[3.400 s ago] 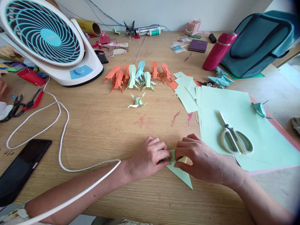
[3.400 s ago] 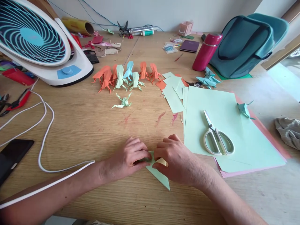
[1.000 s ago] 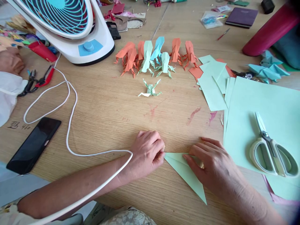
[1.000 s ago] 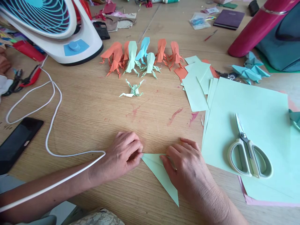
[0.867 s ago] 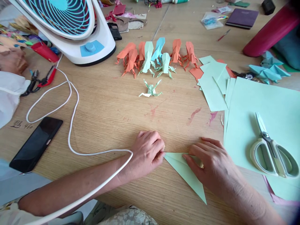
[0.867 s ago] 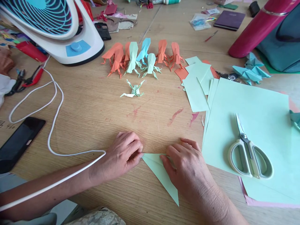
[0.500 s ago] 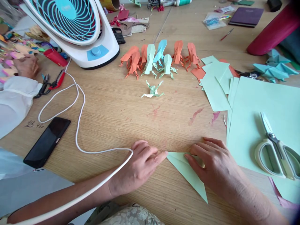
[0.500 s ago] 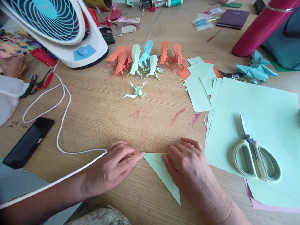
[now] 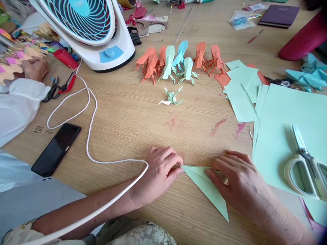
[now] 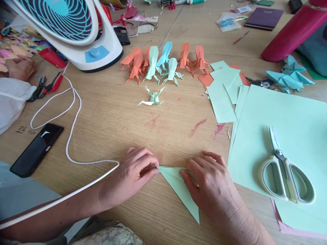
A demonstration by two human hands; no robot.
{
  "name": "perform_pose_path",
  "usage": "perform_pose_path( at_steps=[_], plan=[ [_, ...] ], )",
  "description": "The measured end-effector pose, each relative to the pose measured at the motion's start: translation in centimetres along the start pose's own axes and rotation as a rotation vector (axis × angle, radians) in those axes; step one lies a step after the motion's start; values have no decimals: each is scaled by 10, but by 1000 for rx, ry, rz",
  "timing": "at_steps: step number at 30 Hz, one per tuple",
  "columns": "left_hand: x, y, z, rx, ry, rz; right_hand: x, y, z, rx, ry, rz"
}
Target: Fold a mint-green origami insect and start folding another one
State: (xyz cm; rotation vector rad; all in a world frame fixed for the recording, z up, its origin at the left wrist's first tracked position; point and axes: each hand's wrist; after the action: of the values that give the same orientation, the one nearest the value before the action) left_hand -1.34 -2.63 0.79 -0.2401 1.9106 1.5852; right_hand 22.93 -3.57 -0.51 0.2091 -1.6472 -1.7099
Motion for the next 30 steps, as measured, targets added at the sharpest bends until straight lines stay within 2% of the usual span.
perform_pose_path(
  at_steps=[6, 12, 22, 30],
  plan=[
    [-4, 5, 4, 69, 56, 3, 0, 2, 0, 5, 11, 36],
    [-5, 8, 6, 103, 56, -6, -4, 0, -1, -8, 25, 29],
    [-4, 2, 1, 59, 60, -2, -1, 0, 0, -24, -4, 33],
    [-2, 0, 1, 68, 33, 16, 1, -2, 1, -49, -22, -13]
  ],
)
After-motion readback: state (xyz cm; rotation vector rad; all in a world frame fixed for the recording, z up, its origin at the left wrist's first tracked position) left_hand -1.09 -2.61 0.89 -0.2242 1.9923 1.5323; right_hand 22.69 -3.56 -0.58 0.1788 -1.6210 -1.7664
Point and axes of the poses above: each hand's wrist, its own z-axis towards the middle knuckle, its own y-axis out of the back of the hand, x = y × z, and after that the axes turned 10 degrees about y, right-handed
